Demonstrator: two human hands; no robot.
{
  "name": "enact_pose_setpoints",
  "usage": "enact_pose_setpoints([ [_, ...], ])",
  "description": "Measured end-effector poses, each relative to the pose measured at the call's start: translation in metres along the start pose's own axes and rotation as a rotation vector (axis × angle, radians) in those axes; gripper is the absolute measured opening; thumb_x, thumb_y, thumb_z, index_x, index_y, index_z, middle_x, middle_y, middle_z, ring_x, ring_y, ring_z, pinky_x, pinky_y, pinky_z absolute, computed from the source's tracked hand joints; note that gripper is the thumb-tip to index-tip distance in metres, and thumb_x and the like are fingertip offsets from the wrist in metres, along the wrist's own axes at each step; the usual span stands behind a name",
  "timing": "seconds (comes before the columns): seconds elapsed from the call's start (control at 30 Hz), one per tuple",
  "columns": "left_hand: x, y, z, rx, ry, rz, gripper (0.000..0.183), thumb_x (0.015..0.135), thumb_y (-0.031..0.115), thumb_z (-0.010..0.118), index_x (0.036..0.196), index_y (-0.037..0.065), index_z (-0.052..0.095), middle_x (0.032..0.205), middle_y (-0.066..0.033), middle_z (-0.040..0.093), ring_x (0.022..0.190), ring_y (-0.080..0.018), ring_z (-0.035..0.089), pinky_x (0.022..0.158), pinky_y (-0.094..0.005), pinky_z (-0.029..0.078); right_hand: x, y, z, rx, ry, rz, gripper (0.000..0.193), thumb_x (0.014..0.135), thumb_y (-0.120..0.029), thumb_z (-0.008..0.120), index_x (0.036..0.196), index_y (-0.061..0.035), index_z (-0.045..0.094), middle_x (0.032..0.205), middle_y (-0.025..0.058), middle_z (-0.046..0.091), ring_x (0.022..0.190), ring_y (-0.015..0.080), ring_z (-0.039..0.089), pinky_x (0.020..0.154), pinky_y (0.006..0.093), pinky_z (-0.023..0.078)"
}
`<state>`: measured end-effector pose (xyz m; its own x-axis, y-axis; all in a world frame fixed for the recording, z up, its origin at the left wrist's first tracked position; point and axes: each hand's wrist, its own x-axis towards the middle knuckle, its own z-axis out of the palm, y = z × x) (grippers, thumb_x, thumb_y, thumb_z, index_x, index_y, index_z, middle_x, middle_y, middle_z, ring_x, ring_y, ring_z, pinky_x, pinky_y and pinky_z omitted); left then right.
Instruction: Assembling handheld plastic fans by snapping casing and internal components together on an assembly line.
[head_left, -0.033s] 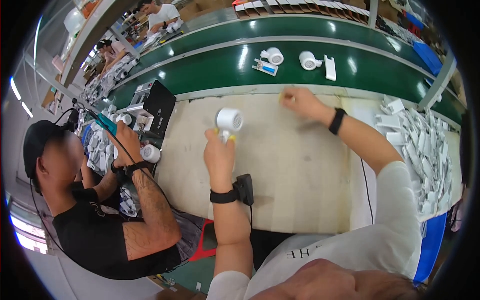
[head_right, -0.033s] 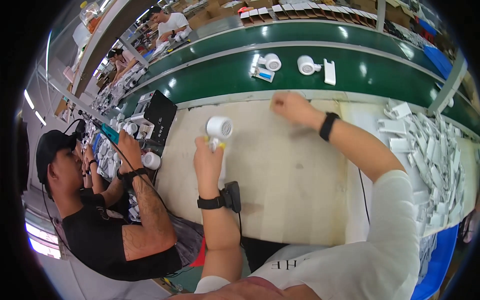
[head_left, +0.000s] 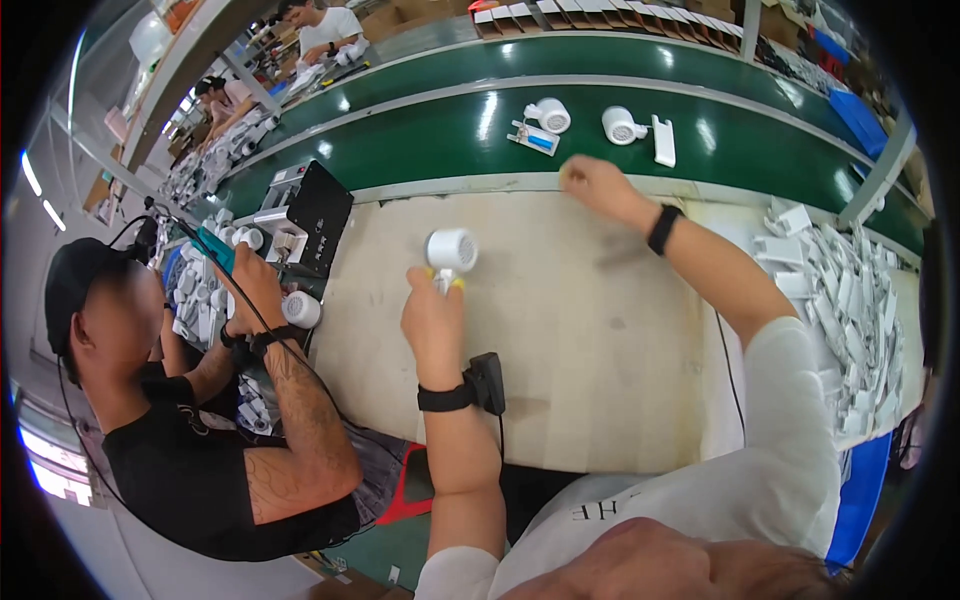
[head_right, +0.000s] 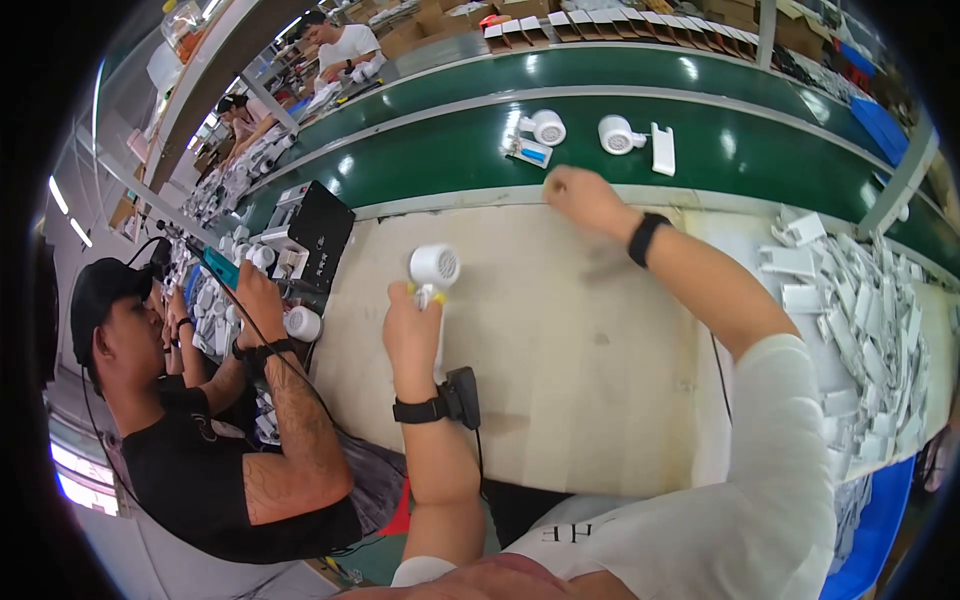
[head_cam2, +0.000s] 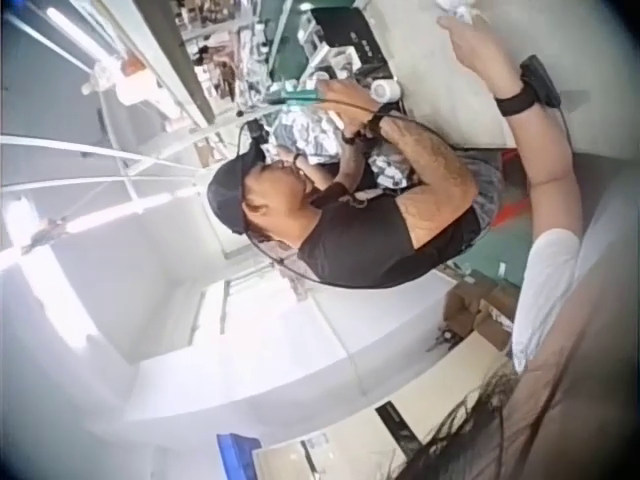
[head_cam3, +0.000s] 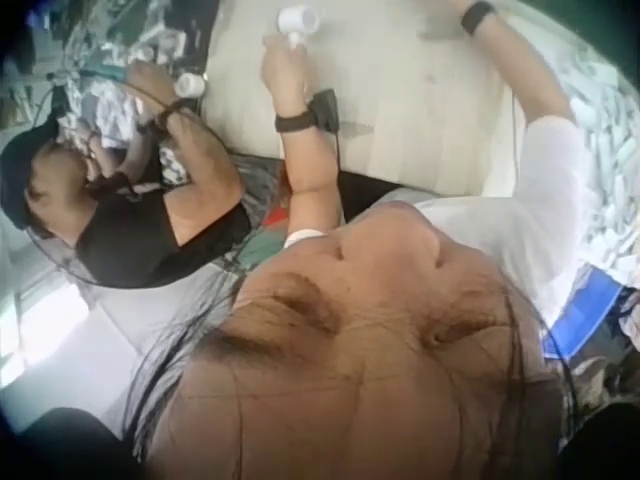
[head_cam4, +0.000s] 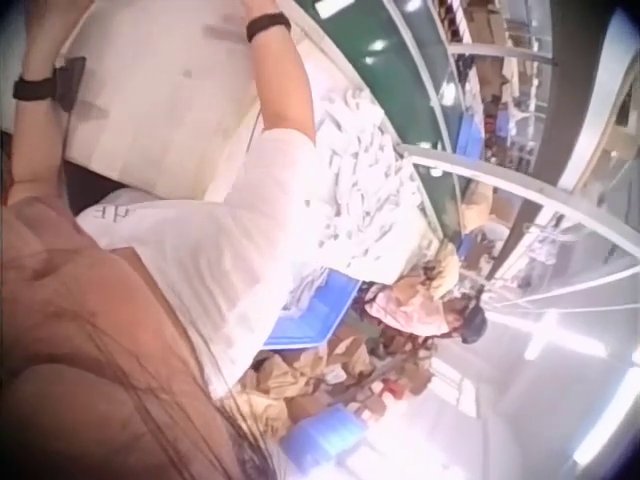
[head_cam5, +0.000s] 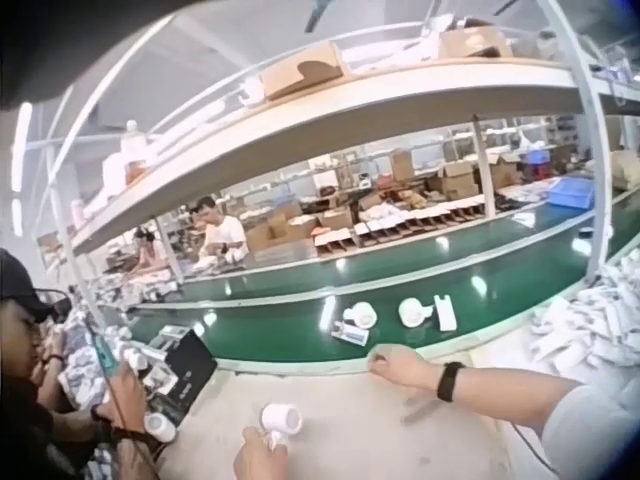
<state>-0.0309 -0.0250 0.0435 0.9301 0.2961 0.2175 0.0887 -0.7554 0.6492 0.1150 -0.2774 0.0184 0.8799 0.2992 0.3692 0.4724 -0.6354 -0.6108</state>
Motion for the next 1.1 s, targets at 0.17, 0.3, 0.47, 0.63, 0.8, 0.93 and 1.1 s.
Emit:
enact_pose_setpoints([
  [0.17, 0.002, -0.014, 0.007, 0.485, 0.125, -0.048, 0.037, 0.075, 0.014, 0.063, 0.107, 0.000, 0.052, 0.098, -0.0179, 0.060, 0.099, -0.0328, 0.054, 0.082, -0.0412, 0.043, 0.100, 0.044, 0.041, -0.328, 0.206, 0.343, 0.039, 0.083, -0.035, 0.055, 0.095, 0.0027, 0.057, 0.097, 0.0240, 0.061, 0.091, 0.0417, 0.058, 0.081, 0.0443, 0.047],
  [0.3, -0.001, -0.009, 0.024, 0.314, 0.349, 0.279, 0.040, 0.078, 0.014, 0.060, 0.115, 0.001, 0.050, 0.107, -0.0158, 0.058, 0.110, -0.0326, 0.050, 0.091, -0.0415, 0.039, 0.120, 0.048, 0.045, -0.069, -0.058, 0.520, 0.036, 0.083, -0.034, 0.059, 0.089, 0.0009, 0.059, 0.085, 0.0166, 0.062, 0.075, 0.0276, 0.060, 0.066, 0.0340, 0.050],
  [0.47, 0.001, 0.005, 0.037, -1.009, -0.373, -0.160, 0.039, 0.093, 0.025, 0.044, 0.121, -0.001, 0.044, 0.116, -0.0177, 0.054, 0.113, -0.0283, 0.050, 0.093, -0.0377, 0.041, 0.064, -0.009, 0.016, 1.029, -0.157, 0.660, 0.027, 0.089, -0.033, 0.055, 0.093, -0.0061, 0.056, 0.078, 0.0033, 0.060, 0.055, 0.0073, 0.054, 0.049, 0.0198, 0.046],
  [0.63, -0.008, 0.027, 0.059, -1.605, -0.499, -0.373, 0.045, 0.096, 0.036, 0.034, 0.120, -0.001, 0.042, 0.110, -0.0172, 0.057, 0.095, -0.0199, 0.060, 0.081, -0.0327, 0.049, -0.061, -0.080, -0.019, 0.976, -0.406, 0.466, 0.030, 0.090, -0.031, 0.053, 0.101, -0.0037, 0.050, 0.084, 0.0051, 0.060, 0.061, 0.0089, 0.059, 0.052, 0.0201, 0.048],
  [0.8, -0.049, 0.079, 0.065, -1.597, -0.558, -0.114, 0.038, 0.095, 0.032, 0.039, 0.114, -0.001, 0.042, 0.104, -0.0162, 0.058, 0.089, -0.0201, 0.061, 0.077, -0.0327, 0.051, -0.150, -0.102, -0.044, 0.783, -0.362, 0.472, 0.031, 0.089, -0.025, 0.055, 0.107, -0.0012, 0.048, 0.082, 0.0047, 0.059, 0.060, 0.0092, 0.059, 0.053, 0.0209, 0.048],
  [0.93, -0.075, 0.100, 0.062, -1.567, -0.611, -0.107, 0.030, 0.094, 0.026, 0.042, 0.108, 0.000, 0.043, 0.092, -0.0146, 0.060, 0.079, -0.0209, 0.062, 0.068, -0.0334, 0.053, -0.185, -0.118, -0.087, 0.346, -0.340, 0.367, 0.038, 0.085, -0.021, 0.061, 0.113, -0.0009, 0.045, 0.088, 0.0076, 0.059, 0.068, 0.0135, 0.060, 0.061, 0.0253, 0.048],
  [1.1, -0.081, 0.104, 0.053, -1.670, -1.056, -0.212, 0.029, 0.092, 0.026, 0.042, 0.105, 0.000, 0.046, 0.087, -0.0141, 0.060, 0.071, -0.0222, 0.062, 0.063, -0.0333, 0.053, -0.217, -0.097, -0.116, -0.276, 0.199, -0.275, 0.068, 0.067, -0.014, 0.075, 0.124, -0.0044, 0.040, 0.121, 0.0162, 0.046, 0.113, 0.0283, 0.048, 0.094, 0.0369, 0.039],
])
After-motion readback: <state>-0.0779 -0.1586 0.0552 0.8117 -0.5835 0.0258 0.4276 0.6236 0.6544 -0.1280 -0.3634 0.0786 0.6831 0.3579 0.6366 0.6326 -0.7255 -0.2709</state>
